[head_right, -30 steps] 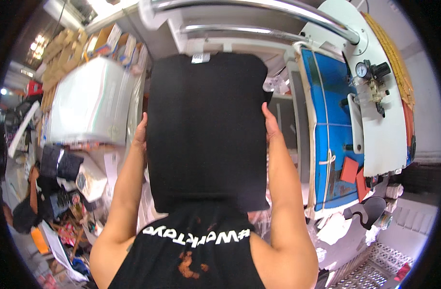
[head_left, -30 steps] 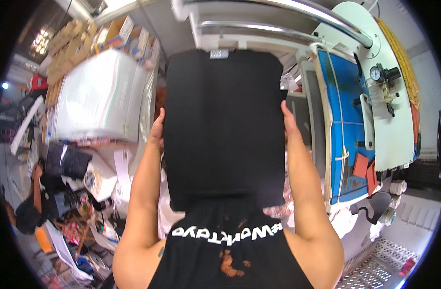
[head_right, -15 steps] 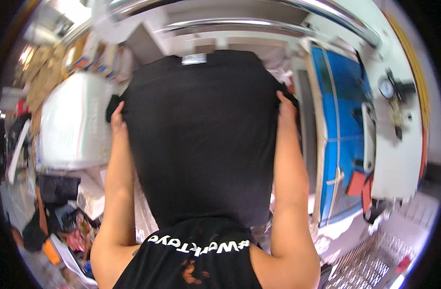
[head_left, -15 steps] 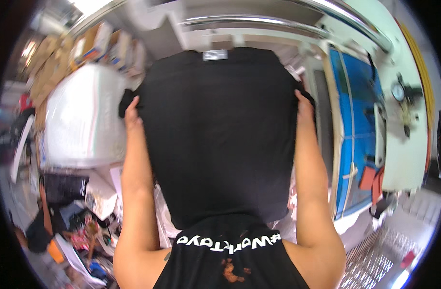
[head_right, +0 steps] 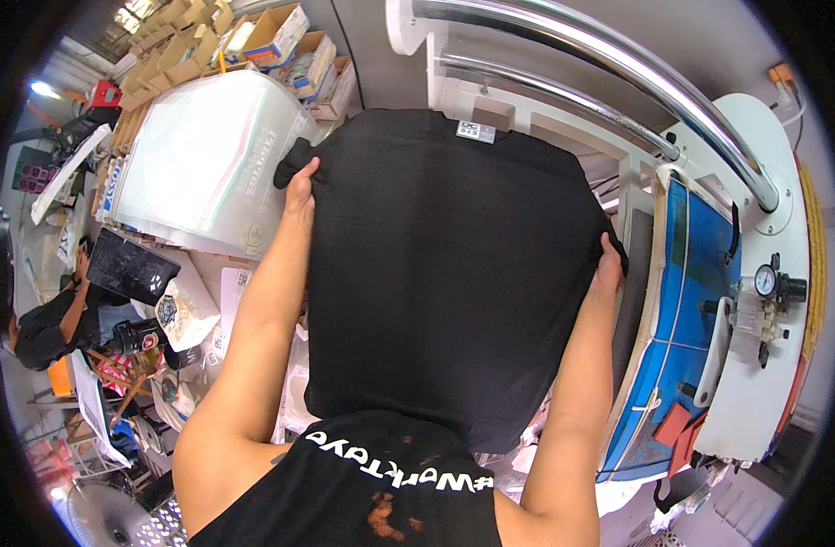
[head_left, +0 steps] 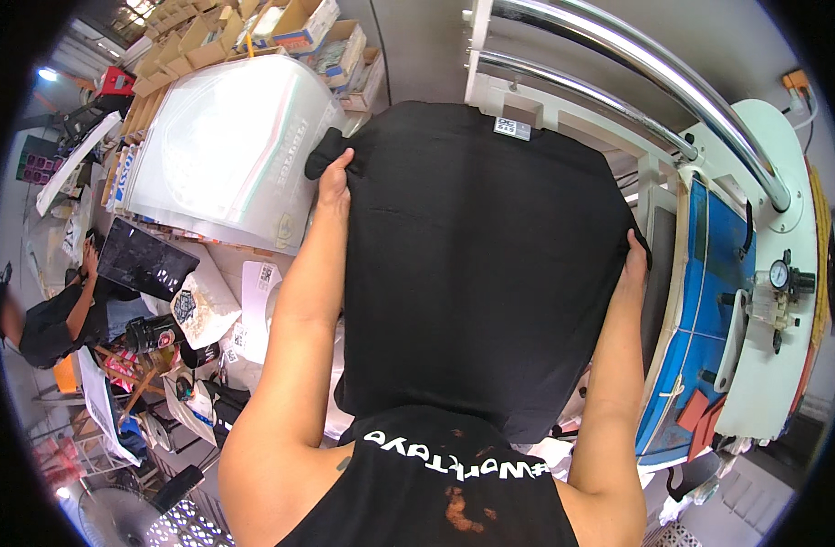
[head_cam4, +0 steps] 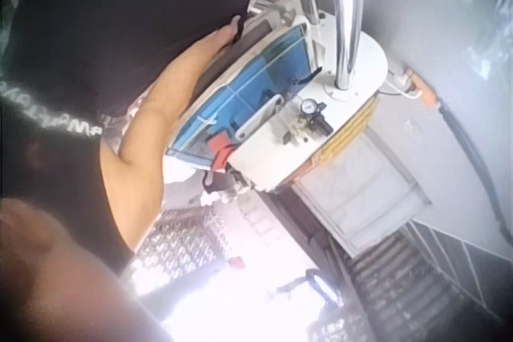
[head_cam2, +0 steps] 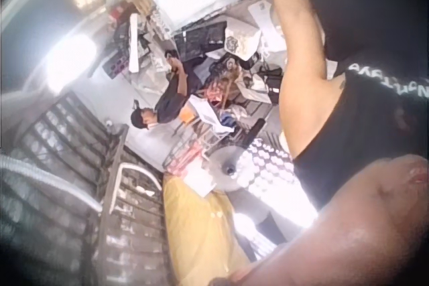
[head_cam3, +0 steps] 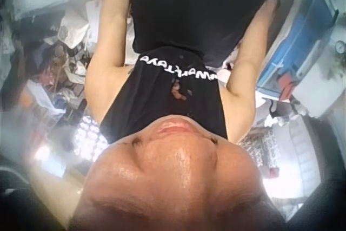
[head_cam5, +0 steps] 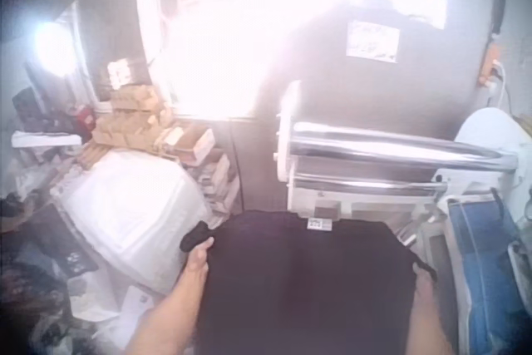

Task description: The person aligns a black t-shirt on a heat press, places a logo print on it, and operates the press. The person then cuts a small label with scissors, aligns it on the back neck area of a t-shirt, and applies the heat press again.

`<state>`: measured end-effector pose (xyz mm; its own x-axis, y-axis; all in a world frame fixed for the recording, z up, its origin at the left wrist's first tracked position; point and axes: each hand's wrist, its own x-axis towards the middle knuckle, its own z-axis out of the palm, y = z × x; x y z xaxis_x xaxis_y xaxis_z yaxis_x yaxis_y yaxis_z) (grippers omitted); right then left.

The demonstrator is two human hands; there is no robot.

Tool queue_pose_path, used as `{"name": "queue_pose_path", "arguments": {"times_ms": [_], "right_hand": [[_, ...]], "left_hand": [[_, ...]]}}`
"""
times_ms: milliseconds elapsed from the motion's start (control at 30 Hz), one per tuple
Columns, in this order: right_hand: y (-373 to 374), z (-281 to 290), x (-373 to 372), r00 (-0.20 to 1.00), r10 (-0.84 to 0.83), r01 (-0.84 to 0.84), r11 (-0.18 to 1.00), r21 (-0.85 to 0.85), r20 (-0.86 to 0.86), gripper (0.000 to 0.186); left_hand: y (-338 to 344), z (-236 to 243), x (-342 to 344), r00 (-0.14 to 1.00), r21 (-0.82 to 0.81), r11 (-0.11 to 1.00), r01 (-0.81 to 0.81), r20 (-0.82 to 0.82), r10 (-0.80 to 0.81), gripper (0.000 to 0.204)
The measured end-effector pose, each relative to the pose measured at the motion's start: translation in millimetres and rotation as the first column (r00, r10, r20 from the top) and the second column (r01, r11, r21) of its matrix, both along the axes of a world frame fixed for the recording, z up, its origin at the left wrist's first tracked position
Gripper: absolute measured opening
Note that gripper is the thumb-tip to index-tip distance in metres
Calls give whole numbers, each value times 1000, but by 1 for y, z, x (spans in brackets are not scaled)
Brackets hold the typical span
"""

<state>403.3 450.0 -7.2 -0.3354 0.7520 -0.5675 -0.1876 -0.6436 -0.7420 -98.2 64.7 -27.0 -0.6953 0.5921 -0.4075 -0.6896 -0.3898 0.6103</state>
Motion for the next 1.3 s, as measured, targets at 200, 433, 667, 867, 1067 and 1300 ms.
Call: {"name": "queue_pose_path", "arguments": {"times_ms": [200,433,667,867,1067,1300], "right_hand": [[3,-3,-14,943,-162,100,971,216,292,37],[-69,53,-57,760,8,-312,882,354,650,33],[-224,33,82,883,253,-247,967,-67,394,46],[-239,7,102,864,153,-174,985,-1,480,51],[-267,16,157,981,191,-192,959,-208,-27,47],[-314,57,224,967,192,-183,981,-68,166,34]], "left_hand": [[0,-21,-11,997,-168,982,-82,-28,78,27],[8,-4,49,923,-800,599,-38,-258,-286,71],[-158,29,188,768,-615,591,522,37,-640,50],[-208,-72,213,652,-664,712,229,-438,-619,40],[-214,-16,225,889,-273,847,456,172,-423,45],[-366,7,211,757,-356,711,606,-20,-654,37]]}}
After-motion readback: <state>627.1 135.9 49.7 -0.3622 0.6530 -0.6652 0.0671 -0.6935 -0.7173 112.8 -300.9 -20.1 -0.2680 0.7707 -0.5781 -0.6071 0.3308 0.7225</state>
